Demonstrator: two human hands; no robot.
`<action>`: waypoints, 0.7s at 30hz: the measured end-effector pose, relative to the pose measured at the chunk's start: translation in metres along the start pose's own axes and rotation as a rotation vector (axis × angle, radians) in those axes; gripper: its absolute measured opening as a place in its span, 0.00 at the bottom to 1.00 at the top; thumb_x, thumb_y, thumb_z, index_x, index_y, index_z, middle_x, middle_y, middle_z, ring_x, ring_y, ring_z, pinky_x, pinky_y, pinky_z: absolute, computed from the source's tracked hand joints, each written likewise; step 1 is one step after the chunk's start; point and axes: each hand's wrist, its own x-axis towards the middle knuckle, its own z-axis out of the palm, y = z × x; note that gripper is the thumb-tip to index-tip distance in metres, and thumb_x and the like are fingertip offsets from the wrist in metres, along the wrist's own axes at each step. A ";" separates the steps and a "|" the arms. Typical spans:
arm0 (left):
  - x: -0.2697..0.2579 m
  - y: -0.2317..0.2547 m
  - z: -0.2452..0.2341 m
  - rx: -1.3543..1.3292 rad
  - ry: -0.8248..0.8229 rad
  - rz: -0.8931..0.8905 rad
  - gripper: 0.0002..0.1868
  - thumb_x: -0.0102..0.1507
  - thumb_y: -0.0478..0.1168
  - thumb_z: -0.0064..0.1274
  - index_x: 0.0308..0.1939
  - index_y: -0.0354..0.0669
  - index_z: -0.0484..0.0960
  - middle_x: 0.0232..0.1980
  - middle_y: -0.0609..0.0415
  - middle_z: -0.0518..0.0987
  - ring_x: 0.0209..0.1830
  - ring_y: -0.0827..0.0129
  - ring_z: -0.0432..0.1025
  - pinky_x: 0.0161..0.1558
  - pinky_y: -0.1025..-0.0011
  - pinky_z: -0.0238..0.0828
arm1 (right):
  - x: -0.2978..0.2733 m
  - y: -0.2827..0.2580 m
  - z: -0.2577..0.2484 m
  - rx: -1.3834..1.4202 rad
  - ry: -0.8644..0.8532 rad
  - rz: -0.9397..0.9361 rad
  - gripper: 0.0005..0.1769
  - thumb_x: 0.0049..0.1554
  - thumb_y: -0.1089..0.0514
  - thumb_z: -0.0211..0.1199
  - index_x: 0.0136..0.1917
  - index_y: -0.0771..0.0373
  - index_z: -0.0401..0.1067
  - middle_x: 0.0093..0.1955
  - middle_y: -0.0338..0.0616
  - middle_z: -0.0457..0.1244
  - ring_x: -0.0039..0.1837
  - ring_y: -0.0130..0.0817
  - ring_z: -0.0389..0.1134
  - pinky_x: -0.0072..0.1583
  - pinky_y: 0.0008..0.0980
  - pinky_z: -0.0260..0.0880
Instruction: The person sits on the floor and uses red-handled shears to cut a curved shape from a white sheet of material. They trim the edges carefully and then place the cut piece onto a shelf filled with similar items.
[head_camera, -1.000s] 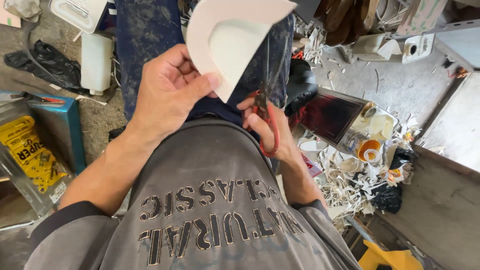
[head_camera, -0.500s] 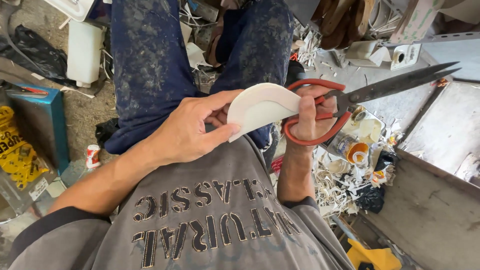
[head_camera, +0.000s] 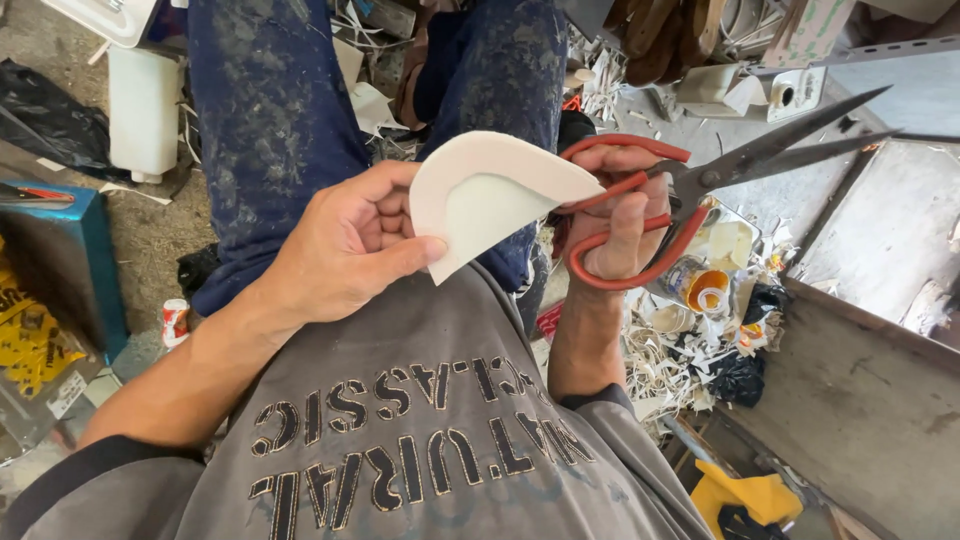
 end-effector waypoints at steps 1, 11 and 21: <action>0.000 0.000 0.000 -0.034 0.015 -0.008 0.29 0.61 0.33 0.62 0.66 0.38 0.72 0.53 0.50 0.82 0.47 0.71 0.78 0.52 0.73 0.83 | 0.002 -0.007 0.005 -0.027 -0.015 0.006 0.20 0.69 0.43 0.55 0.62 0.62 0.67 0.56 0.47 0.65 0.57 0.43 0.67 0.63 0.45 0.70; -0.003 -0.006 0.002 -0.051 0.014 -0.017 0.30 0.60 0.32 0.62 0.66 0.36 0.71 0.53 0.48 0.82 0.46 0.70 0.78 0.50 0.73 0.83 | -0.005 -0.028 0.019 -0.553 0.058 0.078 0.10 0.59 0.55 0.67 0.51 0.59 0.71 0.49 0.41 0.65 0.46 0.31 0.69 0.50 0.25 0.69; -0.011 -0.003 0.002 0.052 0.008 0.111 0.39 0.65 0.34 0.59 0.78 0.45 0.60 0.50 0.51 0.82 0.47 0.73 0.76 0.50 0.78 0.82 | -0.007 -0.015 -0.001 -0.341 0.030 0.101 0.08 0.57 0.59 0.66 0.50 0.58 0.71 0.46 0.42 0.66 0.48 0.37 0.69 0.56 0.32 0.71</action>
